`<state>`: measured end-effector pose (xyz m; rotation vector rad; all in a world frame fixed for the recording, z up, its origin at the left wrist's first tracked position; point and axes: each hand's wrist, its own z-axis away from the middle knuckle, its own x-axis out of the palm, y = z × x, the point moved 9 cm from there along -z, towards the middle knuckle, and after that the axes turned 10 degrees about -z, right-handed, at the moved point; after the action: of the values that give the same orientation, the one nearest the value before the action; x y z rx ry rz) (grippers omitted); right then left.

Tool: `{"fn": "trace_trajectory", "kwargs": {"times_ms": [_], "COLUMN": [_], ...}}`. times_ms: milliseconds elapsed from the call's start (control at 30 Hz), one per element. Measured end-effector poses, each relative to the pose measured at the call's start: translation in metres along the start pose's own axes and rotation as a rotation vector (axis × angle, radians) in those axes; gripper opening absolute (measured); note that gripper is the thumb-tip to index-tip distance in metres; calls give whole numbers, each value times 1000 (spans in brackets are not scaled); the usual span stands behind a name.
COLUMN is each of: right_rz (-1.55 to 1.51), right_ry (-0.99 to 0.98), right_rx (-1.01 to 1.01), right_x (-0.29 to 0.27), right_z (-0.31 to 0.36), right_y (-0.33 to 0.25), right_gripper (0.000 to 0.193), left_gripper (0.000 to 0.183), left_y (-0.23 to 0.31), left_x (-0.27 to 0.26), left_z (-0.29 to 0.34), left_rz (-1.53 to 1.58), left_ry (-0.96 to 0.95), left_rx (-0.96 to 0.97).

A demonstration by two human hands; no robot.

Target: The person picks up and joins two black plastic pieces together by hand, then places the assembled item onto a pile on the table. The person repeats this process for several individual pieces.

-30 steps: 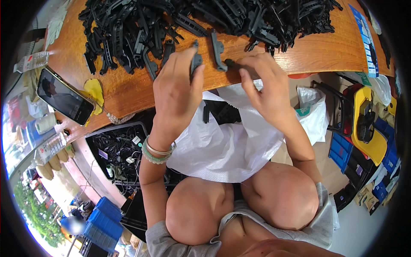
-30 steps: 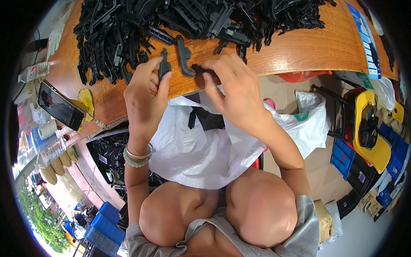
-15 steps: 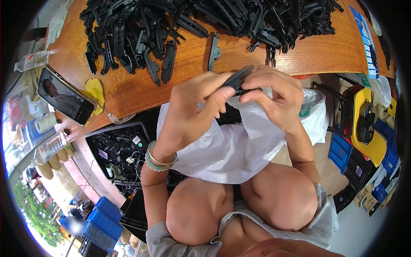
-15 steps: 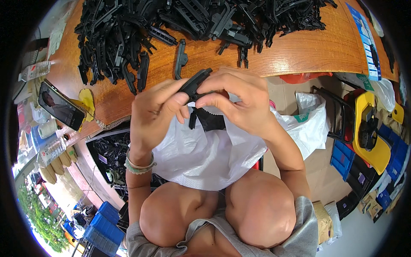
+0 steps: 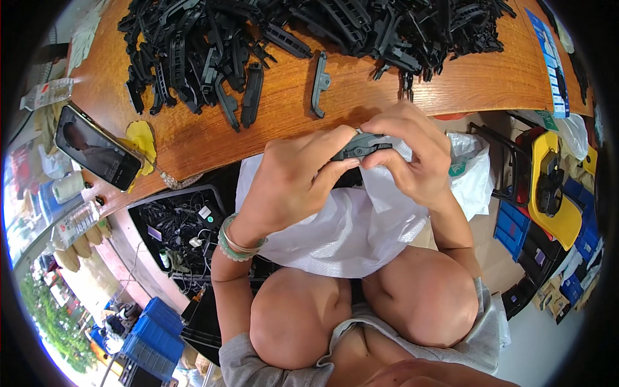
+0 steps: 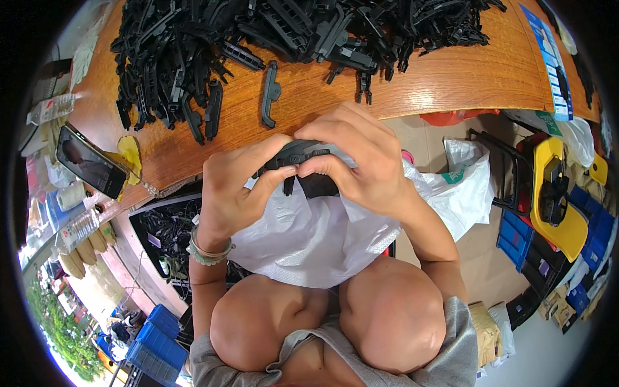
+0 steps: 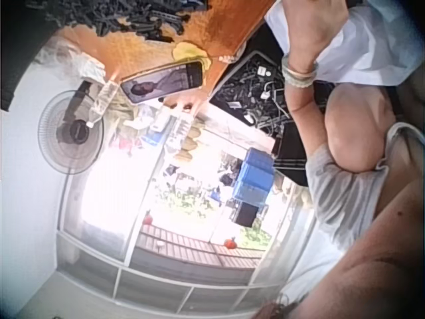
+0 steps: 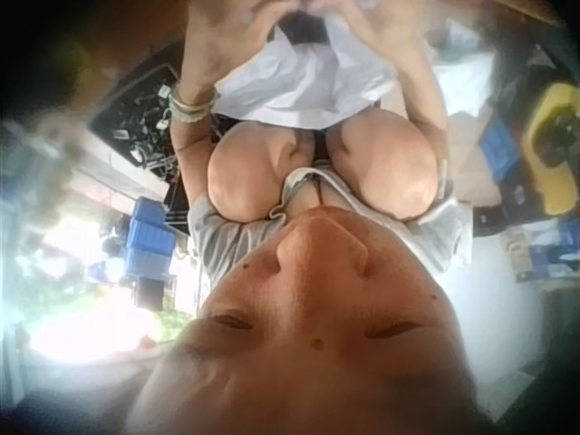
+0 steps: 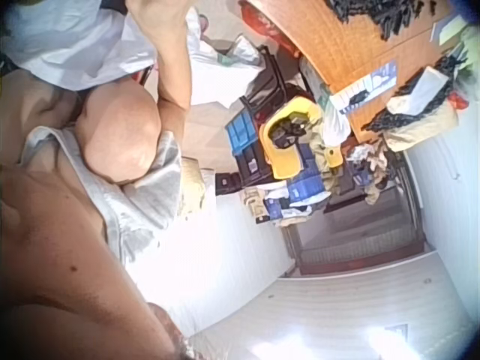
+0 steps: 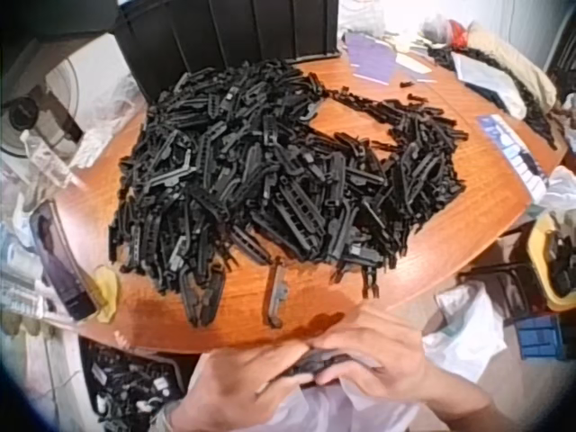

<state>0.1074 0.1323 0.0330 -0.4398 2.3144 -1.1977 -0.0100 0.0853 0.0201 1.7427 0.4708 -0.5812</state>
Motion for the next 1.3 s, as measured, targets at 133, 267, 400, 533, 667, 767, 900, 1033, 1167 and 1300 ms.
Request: {"fn": "trace_trajectory", "kwargs": {"times_ms": [133, 267, 400, 533, 667, 767, 900, 1033, 1167, 1300], "right_rz": [1, -31, -231, -2, 740, 781, 794, -40, -230, -55], "right_ry": [16, 6, -78, -24, 229, 178, 59, -32, -110, -15], "right_rx": [12, 34, 331, 307, 281, 226, 152, 420, 424, 195], "right_x": [-2, -3, 10, -8, -42, -38, -33, -17, -5, -11], "right_z": [6, 2, 17, 14, 7, 16, 17, 21, 20, 18], "right_y": [4, 4, 22, 27, 31, 25, 5, 16, 15, 7], "right_gripper": [35, 31, 33, 23, 22, 21, 18, 16, 14, 15], "left_gripper": [29, 29, 23, 20, 16, 10, 6, 17, 23, 19], "left_y": [-2, -2, -12, -31, -38, -36, -42, -42, -35, -25], "left_x": [1, 0, -5, -23, -13, -13, -5, 22, 30, 21], "left_z": [0, 0, 2, -13, -28, -26, -12, -11, -8, -11], "left_rz": [17, 25, 158, -55, -368, -377, 107, 632, 658, 529], "left_ry": [1, 1, -171, 101, 234, 246, 181, 14, -197, -154], "left_rx": [-19, -22, -22, -161, -187, -161, -309, -452, -551, -428]}}
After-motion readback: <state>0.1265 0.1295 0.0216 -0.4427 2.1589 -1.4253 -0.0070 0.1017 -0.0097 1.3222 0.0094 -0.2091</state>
